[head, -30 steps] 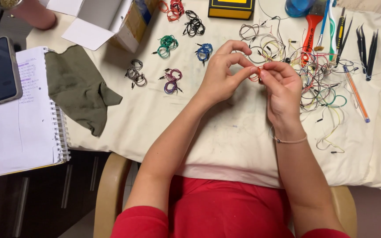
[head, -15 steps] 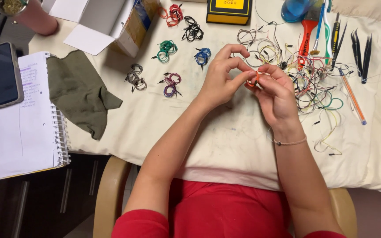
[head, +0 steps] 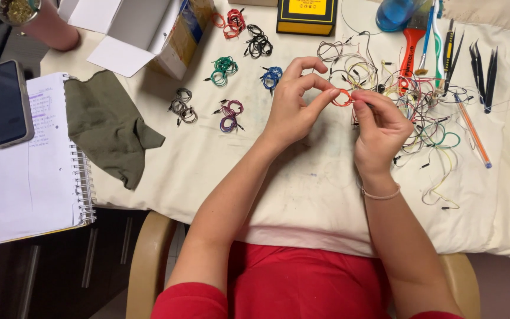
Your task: The person sits cross-legged and repeatedly picks up small, colored wire loops from a table. They tie each loop into a knot by hand and place the finished knot on the table among other completed ones.
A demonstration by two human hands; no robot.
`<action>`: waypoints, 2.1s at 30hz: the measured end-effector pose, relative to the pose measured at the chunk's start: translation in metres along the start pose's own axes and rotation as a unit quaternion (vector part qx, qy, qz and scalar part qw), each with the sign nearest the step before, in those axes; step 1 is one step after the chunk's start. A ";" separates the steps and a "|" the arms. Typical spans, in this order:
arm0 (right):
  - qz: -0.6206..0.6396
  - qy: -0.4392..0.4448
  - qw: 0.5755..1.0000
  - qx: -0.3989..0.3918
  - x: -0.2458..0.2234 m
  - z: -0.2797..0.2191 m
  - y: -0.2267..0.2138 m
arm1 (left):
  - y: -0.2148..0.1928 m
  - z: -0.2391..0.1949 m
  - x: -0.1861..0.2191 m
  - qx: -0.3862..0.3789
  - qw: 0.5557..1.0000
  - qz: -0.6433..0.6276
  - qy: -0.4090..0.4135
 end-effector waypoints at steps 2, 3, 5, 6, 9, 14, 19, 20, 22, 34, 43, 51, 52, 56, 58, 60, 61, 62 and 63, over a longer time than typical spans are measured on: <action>0.077 0.051 0.995 0.034 0.014 -0.003 0.001 | 0.004 -0.002 -0.005 0.002 1.000 0.000 -0.003; 0.154 0.101 0.981 0.066 0.025 -0.006 0.001 | 0.005 -0.003 -0.007 0.003 1.000 0.000 -0.007; 0.201 0.156 0.964 0.075 0.023 -0.004 0.000 | 0.010 -0.005 -0.010 -0.004 1.000 -0.024 -0.014; 0.248 0.209 0.942 0.086 0.025 -0.004 0.002 | 0.012 -0.006 -0.011 -0.012 0.999 -0.047 -0.019; 0.221 0.216 0.944 0.114 0.065 -0.015 -0.010 | 0.023 -0.010 -0.017 -0.013 0.996 -0.081 -0.031; 0.220 0.250 0.938 0.092 0.048 -0.014 0.008 | 0.030 -0.013 -0.040 0.001 0.995 -0.095 -0.043; 0.227 0.221 0.948 0.031 0.035 -0.009 0.016 | 0.026 -0.012 -0.040 0.009 0.991 -0.120 -0.062; 0.245 0.226 0.943 0.025 0.038 -0.010 0.017 | 0.025 -0.011 -0.041 0.007 0.990 -0.122 -0.068; 0.261 0.233 0.937 0.019 0.047 -0.014 0.016 | 0.023 -0.010 -0.044 0.005 0.989 -0.124 -0.076; 0.390 0.363 0.845 0.052 0.037 -0.012 0.013 | 0.019 -0.001 -0.025 -0.098 0.988 0.117 0.035; 0.007 0.119 0.993 -0.023 -0.003 0.003 0.009 | 0.003 0.003 -0.035 -0.105 0.992 -0.026 -0.065; 0.376 0.272 0.877 -0.127 0.019 -0.002 0.026 | 0.005 0.004 -0.032 -0.146 0.984 -0.104 -0.003; 0.378 0.269 0.876 -0.130 0.019 -0.002 0.027 | 0.005 0.004 -0.035 -0.145 0.984 -0.100 0.000; 0.340 0.329 0.875 -0.106 0.030 -0.007 0.025 | -0.008 0.010 -0.047 -0.111 0.993 -0.046 -0.010; 0.277 0.327 0.901 -0.072 0.032 -0.005 0.020 | -0.034 0.022 -0.073 -0.078 0.995 -0.028 -0.049; 0.184 0.326 0.926 -0.053 0.028 -0.004 0.015 | -0.089 0.032 -0.115 0.083 0.957 0.216 -0.177; 0.185 0.327 0.925 -0.052 0.030 -0.006 0.016 | -0.103 0.036 -0.116 0.081 0.956 0.217 -0.178; 0.152 0.312 0.936 -0.065 0.029 -0.006 0.018 | -0.126 0.036 -0.119 0.145 0.936 0.228 -0.225; 0.119 0.295 0.945 -0.078 0.029 -0.006 0.019 | -0.147 0.034 -0.120 0.208 0.909 0.236 -0.272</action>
Point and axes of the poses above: each hand's wrist, its own z-axis towards the middle knuckle, its own y-axis out of the palm, x = y × z, the point moved 6 cm from there along z, towards the middle knuckle, and after that the axes turned 8 degrees about -x, right-handed, at the moved point
